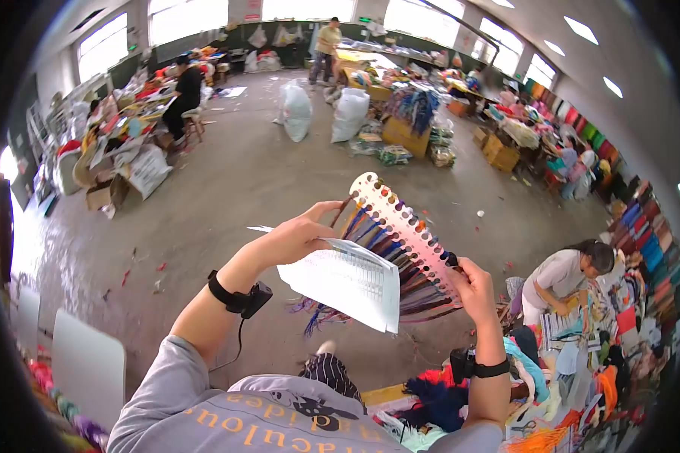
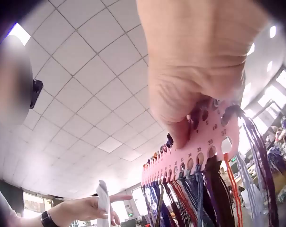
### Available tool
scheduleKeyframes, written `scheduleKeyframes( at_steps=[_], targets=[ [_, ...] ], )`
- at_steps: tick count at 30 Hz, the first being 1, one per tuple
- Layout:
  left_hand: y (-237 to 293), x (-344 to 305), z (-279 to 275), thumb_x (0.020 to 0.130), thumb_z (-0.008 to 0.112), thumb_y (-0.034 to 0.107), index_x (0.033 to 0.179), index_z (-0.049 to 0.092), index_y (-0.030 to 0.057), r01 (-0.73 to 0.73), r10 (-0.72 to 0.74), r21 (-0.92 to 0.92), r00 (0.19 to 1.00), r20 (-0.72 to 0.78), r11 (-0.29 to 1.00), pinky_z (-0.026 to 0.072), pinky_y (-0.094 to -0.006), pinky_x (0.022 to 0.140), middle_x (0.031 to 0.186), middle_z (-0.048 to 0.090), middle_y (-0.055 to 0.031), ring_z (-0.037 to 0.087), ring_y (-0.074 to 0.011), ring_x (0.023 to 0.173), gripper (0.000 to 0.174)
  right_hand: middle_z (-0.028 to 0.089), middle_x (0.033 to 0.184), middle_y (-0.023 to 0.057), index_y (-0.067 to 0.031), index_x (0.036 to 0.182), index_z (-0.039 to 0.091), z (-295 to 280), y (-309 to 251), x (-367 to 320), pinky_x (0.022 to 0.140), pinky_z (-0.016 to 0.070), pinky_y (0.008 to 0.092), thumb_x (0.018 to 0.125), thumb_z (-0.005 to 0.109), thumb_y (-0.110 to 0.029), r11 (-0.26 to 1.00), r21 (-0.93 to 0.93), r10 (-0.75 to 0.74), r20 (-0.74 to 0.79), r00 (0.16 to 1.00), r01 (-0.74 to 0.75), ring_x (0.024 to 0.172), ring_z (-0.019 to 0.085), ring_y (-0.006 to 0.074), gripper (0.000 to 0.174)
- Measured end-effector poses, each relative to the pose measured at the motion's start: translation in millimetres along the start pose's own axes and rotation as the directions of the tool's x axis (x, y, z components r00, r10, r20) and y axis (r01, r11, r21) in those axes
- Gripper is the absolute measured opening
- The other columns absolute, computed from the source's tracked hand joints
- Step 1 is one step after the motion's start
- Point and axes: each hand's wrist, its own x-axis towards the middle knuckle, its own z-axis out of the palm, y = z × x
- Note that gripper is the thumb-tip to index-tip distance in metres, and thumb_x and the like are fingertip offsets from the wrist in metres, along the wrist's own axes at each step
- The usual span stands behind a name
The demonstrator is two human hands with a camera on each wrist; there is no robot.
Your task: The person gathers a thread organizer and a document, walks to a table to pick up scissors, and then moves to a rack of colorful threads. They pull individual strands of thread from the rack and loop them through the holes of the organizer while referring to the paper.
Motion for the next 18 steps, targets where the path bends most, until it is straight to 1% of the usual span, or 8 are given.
scheduleKeyframes(
  at_steps=[5,7,9,11,13,15,16,18],
  targets=[
    [-94.6,154.5,10.1,0.082,0.062,0.007,0.105,0.064,0.0036,-0.128,0.143,-0.187,0.987,0.069,0.974,0.0445,-0.0384,0.089,0.133,0.042,-0.0129,0.055,-0.0309,0.105,0.023,0.05,0.068,-0.0043,-0.0013,0.1,0.061,0.7,85.9,126.2,0.054,0.035,0.0206,0.085,0.06,-0.01,0.997,0.069,-0.03,-0.067,0.997,0.035,0.061,0.041,0.0029,0.017],
    [-107.9,201.8,27.8,0.083,0.064,0.006,0.11,0.063,-0.0005,-0.313,0.381,-0.408,0.919,0.095,0.857,0.0415,-0.0361,0.093,0.135,0.042,-0.0163,0.047,-0.028,0.118,0.028,0.048,0.068,-0.0042,-0.0016,0.098,0.061,-5.1,104.1,163.1,0.055,0.0345,0.0213,0.085,0.061,-0.01,0.997,0.08,0.031,-0.094,0.995,-0.023,0.061,0.04,0.0041,0.016],
    [-127.7,257.0,43.2,0.085,0.063,0.008,0.11,0.061,-0.004,-0.303,0.413,-0.433,0.891,0.186,0.849,0.0405,-0.0362,0.094,0.127,0.05,-0.0158,0.049,-0.0261,0.115,0.028,0.048,0.07,-0.0045,-0.0018,0.096,0.062,-6.0,142.3,215.0,0.058,0.0365,0.0205,0.085,0.061,-0.011,0.99,0.135,-0.032,-0.1,0.994,0.046,0.065,0.042,0.0044,0.015],
    [-143.4,310.4,55.5,0.086,0.063,0.01,0.11,0.06,-0.0046,-0.105,0.323,-0.513,0.876,0.358,0.852,0.0404,-0.036,0.094,0.119,0.056,-0.0161,0.051,-0.0253,0.112,0.028,0.05,0.071,-0.0045,-0.0011,0.096,0.061,-14.3,138.9,264.2,0.063,0.0386,0.0204,0.086,0.061,-0.013,0.985,0.171,-0.009,-0.114,0.993,0.029,0.07,0.045,0.0044,0.015],
    [-143.8,344.1,69.7,0.087,0.063,0.013,0.109,0.06,-0.0049,-0.16,0.388,-0.524,0.848,0.36,0.836,0.0432,-0.0336,0.089,0.106,0.062,-0.0154,0.056,-0.0222,0.101,0.028,0.055,0.072,-0.0029,-0.0006,0.096,0.06,-21.5,128.6,290.2,0.061,0.0424,0.0199,0.088,0.059,-0.014,0.982,0.158,-0.084,-0.102,0.991,0.1,0.068,0.051,0.0045,0.016],
    [-168.6,384.7,87.4,0.085,0.063,0.012,0.109,0.06,-0.0044,0.085,0.187,-0.523,0.875,0.446,0.848,0.0449,-0.0323,0.085,0.093,0.064,-0.016,0.058,-0.0221,0.089,0.029,0.057,0.073,-0.0014,-0.0011,0.097,0.06,-20.9,154.2,329.7,0.058,0.0436,0.0199,0.089,0.058,-0.014,0.96,0.28,0.07,-0.123,0.99,-0.033,0.065,0.054,0.0053,0.016],
    [-182.8,407.4,93.4,0.085,0.064,0.012,0.107,0.06,-0.0042,-0.029,0.24,-0.514,0.906,0.348,0.857,0.0473,-0.0313,0.077,0.081,0.064,-0.0147,0.058,-0.0224,0.075,0.028,0.059,0.074,0.0,-0.0016,0.097,0.06,-28.5,170.6,350.4,0.054,0.0449,0.02,0.089,0.057,-0.015,0.911,0.394,0.18,-0.111,0.977,-0.123,0.063,0.056,0.006,0.016],
    [-205.7,453.3,92.0,0.085,0.063,0.011,0.106,0.06,-0.0042,-0.023,0.236,-0.488,0.894,0.38,0.873,0.0467,-0.0311,0.078,0.087,0.065,-0.0149,0.058,-0.0201,0.08,0.026,0.06,0.075,0.0009,-0.0021,0.096,0.06,-49.9,209.2,380.3,0.051,0.0452,0.0202,0.09,0.057,-0.016,0.929,0.358,0.18,-0.203,0.962,-0.099,0.061,0.058,0.0067,0.016]
  ],
)
